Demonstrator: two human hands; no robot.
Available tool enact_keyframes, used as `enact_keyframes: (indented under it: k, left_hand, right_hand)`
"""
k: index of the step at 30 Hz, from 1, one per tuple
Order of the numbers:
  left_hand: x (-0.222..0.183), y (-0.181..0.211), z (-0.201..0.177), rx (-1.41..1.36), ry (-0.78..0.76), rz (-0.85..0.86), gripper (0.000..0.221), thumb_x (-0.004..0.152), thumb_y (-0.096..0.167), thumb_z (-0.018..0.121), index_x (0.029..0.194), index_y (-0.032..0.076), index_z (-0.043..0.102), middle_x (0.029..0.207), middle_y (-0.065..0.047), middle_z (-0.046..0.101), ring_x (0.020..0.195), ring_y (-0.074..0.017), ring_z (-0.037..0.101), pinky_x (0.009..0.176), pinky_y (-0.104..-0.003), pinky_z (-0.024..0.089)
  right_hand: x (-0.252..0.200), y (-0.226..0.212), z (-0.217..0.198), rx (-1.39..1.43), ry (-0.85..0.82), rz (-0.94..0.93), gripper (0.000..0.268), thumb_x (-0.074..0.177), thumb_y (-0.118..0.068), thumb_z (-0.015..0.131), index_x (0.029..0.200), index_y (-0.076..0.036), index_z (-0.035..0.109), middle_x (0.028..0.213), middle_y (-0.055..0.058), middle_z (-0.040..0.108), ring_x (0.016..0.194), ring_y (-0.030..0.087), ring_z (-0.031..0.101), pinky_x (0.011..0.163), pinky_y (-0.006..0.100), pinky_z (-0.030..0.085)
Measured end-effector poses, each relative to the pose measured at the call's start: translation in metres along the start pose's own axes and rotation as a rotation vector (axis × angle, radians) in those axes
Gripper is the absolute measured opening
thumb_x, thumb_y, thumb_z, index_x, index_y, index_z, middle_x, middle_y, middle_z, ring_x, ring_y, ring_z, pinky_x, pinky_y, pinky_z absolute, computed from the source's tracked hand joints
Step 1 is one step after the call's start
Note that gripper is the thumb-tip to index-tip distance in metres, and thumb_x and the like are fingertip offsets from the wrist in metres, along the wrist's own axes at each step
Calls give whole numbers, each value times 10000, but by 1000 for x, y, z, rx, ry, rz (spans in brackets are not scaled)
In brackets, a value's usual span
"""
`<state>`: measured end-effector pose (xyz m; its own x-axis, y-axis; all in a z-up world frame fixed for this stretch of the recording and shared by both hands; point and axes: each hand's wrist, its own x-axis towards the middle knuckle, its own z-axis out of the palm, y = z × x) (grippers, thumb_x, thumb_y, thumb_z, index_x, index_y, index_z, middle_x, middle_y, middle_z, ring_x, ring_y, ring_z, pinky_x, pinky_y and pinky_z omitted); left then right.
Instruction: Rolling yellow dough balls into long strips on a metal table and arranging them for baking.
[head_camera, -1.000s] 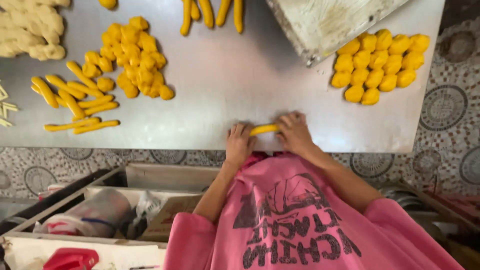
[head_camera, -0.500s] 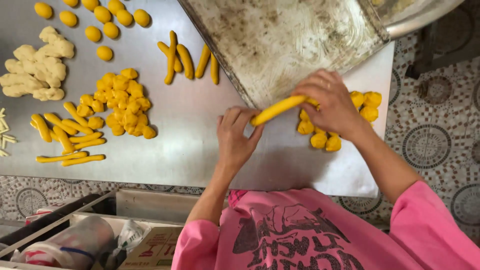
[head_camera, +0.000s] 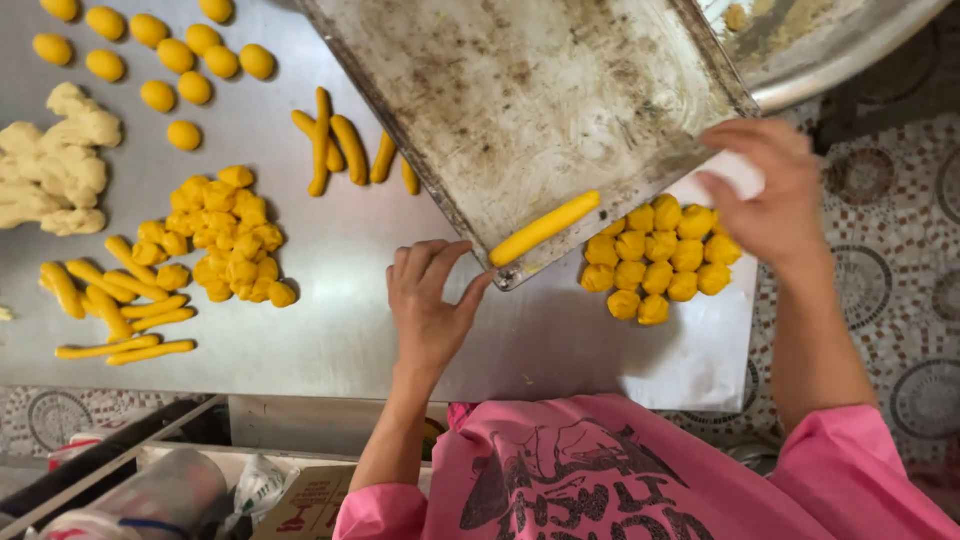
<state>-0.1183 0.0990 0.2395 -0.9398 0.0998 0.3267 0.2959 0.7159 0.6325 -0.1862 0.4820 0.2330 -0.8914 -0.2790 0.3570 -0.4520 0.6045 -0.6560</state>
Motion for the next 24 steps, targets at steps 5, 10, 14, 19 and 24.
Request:
enact_keyframes:
  k: [5, 10, 14, 19, 24]
  left_hand:
    - [-13, -9, -3, -277, 63, -127, 320, 960, 188, 761, 1227, 57, 642, 1123, -96, 651, 1048, -249, 604, 778, -351, 519]
    - [-43, -25, 23, -723, -77, -650, 426, 1048, 219, 590, 1422, 38, 497, 1225, -202, 666, 1033, -261, 637, 829, -344, 513]
    - [-76, -33, 38, -732, -157, -681, 405, 1061, 168, 533, 1428, 3, 482, 1221, -214, 671, 1049, -272, 651, 848, -352, 518]
    - [-150, -75, 43, -634, -335, -675, 352, 938, 56, 684, 1290, 50, 663, 1146, -184, 750, 986, -284, 733, 762, -369, 598]
    - [-234, -124, 44, -535, -375, -666, 331, 936, 108, 709, 1266, 82, 689, 1103, -136, 760, 984, -253, 751, 752, -358, 621]
  right_hand:
    - [-75, 44, -18, -106, 215, 227, 207, 1006, 111, 743, 1210, 108, 708, 1168, 254, 680, 1039, 345, 621, 938, 429, 509]
    - [-146, 116, 20, -198, 88, 722, 459, 884, -40, 805, 1329, 19, 707, 1101, 276, 645, 1018, 512, 638, 936, 552, 496]
    - [-171, 186, 56, -240, -151, 941, 699, 834, -186, 811, 1477, -21, 593, 1357, 292, 549, 1236, 495, 588, 1075, 561, 449]
    - [-159, 119, 61, -420, 139, 765, 329, 684, -111, 782, 1000, -92, 692, 959, 156, 632, 947, 433, 697, 852, 484, 547]
    - [-168, -75, 169, 198, -120, 392, 540, 672, 111, 647, 1189, -46, 664, 1084, 204, 609, 1076, 436, 609, 952, 474, 485]
